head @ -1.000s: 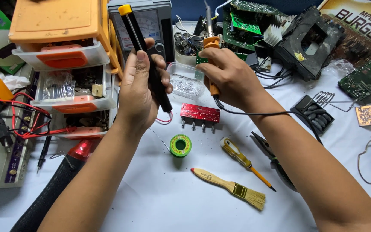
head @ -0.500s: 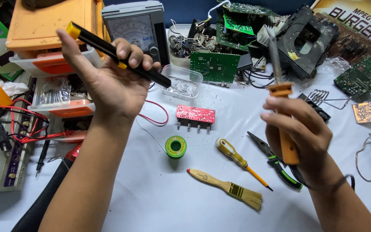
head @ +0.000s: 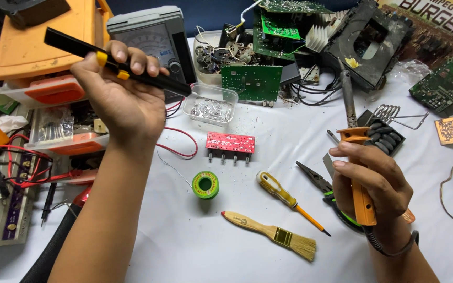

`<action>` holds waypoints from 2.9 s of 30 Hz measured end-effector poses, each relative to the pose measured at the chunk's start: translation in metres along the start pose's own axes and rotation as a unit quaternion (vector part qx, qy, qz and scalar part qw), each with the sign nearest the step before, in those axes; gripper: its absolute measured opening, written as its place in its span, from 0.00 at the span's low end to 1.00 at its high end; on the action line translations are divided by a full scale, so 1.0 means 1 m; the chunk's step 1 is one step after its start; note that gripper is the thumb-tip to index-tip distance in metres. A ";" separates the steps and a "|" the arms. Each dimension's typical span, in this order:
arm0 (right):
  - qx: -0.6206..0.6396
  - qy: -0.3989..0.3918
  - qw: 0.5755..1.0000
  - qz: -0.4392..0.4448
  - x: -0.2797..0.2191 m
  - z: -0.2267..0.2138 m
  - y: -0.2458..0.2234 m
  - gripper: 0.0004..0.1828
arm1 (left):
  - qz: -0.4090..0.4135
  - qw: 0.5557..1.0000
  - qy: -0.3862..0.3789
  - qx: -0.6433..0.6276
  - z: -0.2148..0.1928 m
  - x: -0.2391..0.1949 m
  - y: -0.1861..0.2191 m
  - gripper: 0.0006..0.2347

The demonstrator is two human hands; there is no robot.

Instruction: The person uses a soldering iron and solder wire to attach components to a red circuit board. They also use a desoldering pump to remove excess solder from the board. The workspace is cluttered with various electronic tools and parts.

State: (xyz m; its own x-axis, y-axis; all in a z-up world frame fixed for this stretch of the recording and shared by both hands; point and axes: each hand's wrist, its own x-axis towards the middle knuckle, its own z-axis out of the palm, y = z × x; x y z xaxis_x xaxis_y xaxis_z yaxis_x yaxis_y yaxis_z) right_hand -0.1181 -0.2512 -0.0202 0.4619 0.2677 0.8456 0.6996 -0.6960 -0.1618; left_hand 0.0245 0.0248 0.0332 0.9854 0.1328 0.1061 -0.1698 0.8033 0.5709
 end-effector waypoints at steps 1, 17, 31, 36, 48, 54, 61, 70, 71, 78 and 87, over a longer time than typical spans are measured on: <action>0.000 0.001 1.000 0.002 -0.001 0.001 0.001 0.05 | -0.002 1.000 -0.001 0.002 -0.001 0.001 -0.001 0.10; -0.013 0.073 0.996 0.045 -0.016 0.001 0.002 0.04 | 0.044 0.859 -0.267 0.435 -0.019 -0.015 -0.013 0.03; -0.090 0.060 0.990 0.094 -0.028 -0.018 0.009 0.10 | -0.074 0.518 -0.340 0.782 -0.047 -0.018 -0.037 0.24; -0.037 0.068 0.987 0.143 -0.029 -0.028 0.018 0.12 | -0.109 0.460 -0.338 0.814 -0.046 -0.022 -0.040 0.18; 0.208 0.237 0.858 0.405 -0.018 -0.023 0.026 0.13 | -0.095 0.489 -0.339 0.798 -0.045 -0.031 -0.035 0.23; 0.270 0.309 0.793 0.451 0.004 -0.009 0.020 0.13 | -0.021 0.588 -0.314 0.745 -0.012 -0.051 0.013 0.20; 0.338 0.340 0.747 0.461 0.007 0.011 0.022 0.15 | 0.138 0.567 -0.512 0.631 -0.030 -0.144 -0.013 0.05; 0.351 0.291 0.774 0.439 -0.006 0.020 0.017 0.11 | 0.190 0.438 -0.539 0.693 -0.085 -0.173 -0.005 0.06; 0.352 0.287 0.777 0.437 -0.005 0.020 0.016 0.11 | 0.181 0.440 -0.542 0.692 -0.090 -0.172 -0.002 0.05; 0.345 0.276 0.779 0.446 -0.006 0.023 0.010 0.10 | 0.219 0.457 -0.519 0.688 -0.115 -0.165 0.009 0.04; 0.344 0.290 0.772 0.450 -0.009 0.025 0.012 0.10 | 0.207 0.583 -0.349 0.704 -0.123 -0.136 0.013 0.12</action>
State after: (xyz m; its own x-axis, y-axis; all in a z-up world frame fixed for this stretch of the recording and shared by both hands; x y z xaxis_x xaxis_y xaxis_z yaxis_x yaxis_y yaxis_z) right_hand -0.1005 -0.2457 -0.0425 0.7476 -0.5990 0.2870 0.4540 0.1454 -0.8791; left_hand -0.1107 0.0883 -0.0743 0.6974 -0.5167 0.4967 -0.7148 -0.5517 0.4297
